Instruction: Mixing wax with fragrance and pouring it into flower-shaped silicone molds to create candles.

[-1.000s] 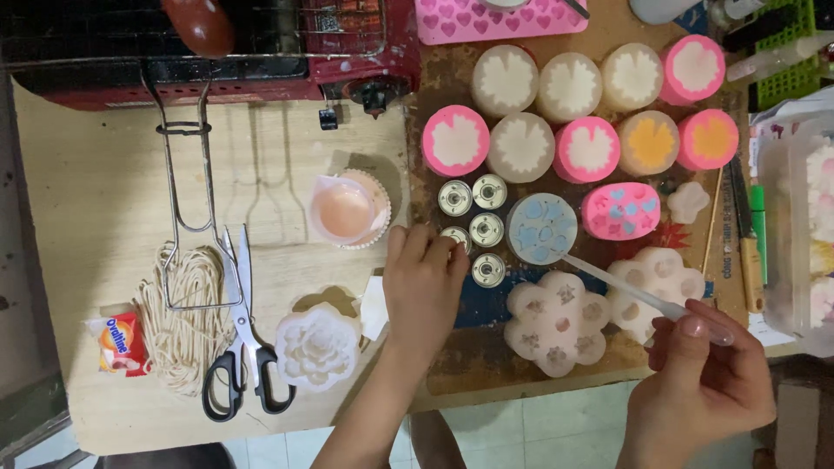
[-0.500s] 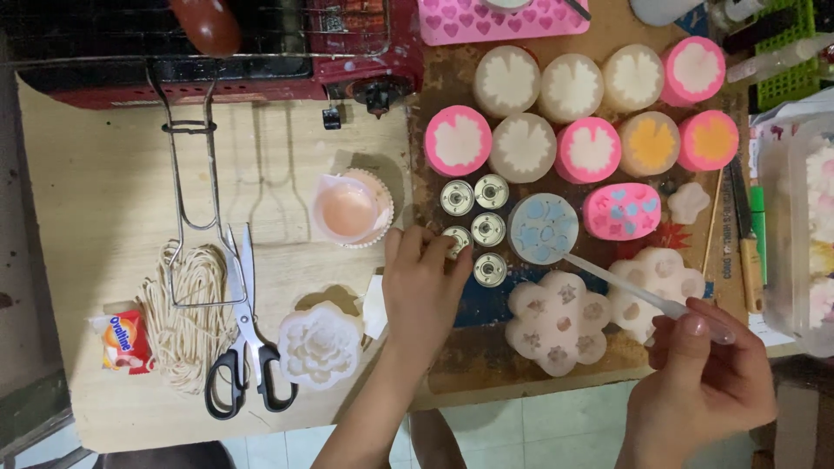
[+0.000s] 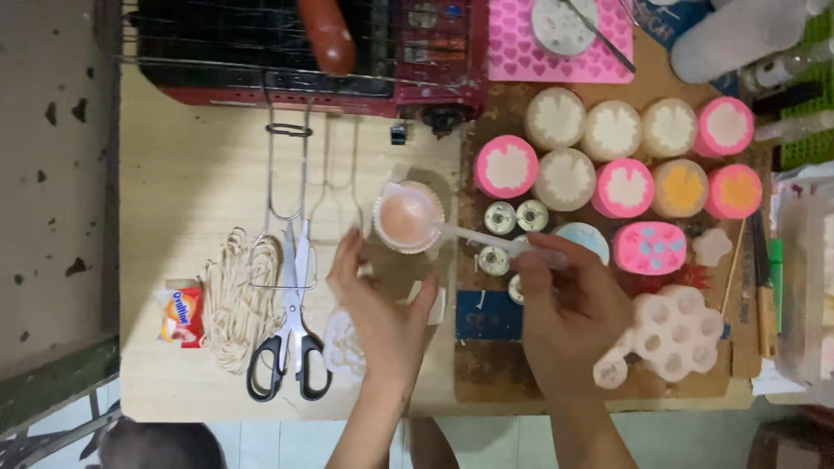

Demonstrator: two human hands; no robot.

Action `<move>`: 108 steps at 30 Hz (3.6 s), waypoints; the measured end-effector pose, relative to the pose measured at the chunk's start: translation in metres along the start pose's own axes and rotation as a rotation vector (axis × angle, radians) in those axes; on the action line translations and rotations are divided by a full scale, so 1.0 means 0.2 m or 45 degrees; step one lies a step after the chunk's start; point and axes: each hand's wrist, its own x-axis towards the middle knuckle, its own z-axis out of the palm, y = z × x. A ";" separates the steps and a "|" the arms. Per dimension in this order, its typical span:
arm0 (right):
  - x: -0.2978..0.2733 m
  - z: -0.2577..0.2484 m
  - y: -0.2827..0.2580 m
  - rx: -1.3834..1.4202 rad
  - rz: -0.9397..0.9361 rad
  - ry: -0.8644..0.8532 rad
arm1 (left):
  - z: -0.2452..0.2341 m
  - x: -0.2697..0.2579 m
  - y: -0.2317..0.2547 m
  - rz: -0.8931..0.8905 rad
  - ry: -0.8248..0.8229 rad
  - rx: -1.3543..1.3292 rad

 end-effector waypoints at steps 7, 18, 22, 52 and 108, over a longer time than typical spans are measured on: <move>0.06 0.07 -0.01 -0.428 -0.368 -0.139 | 0.06 0.14 -0.02 0.083 -0.234 -0.243; 0.04 0.11 0.07 -0.587 -0.441 -0.184 | 0.06 0.08 -0.10 0.256 -0.433 -0.047; 0.05 0.13 0.06 -0.548 -0.364 -0.201 | 0.05 0.08 -0.09 0.315 -0.376 -0.090; -0.03 -0.61 0.41 -0.012 0.044 0.296 | 0.00 0.17 -0.04 -0.007 -0.237 -0.220; -0.23 -0.59 0.22 -0.197 -0.031 0.315 | -0.12 -0.02 0.07 0.100 -0.143 -0.219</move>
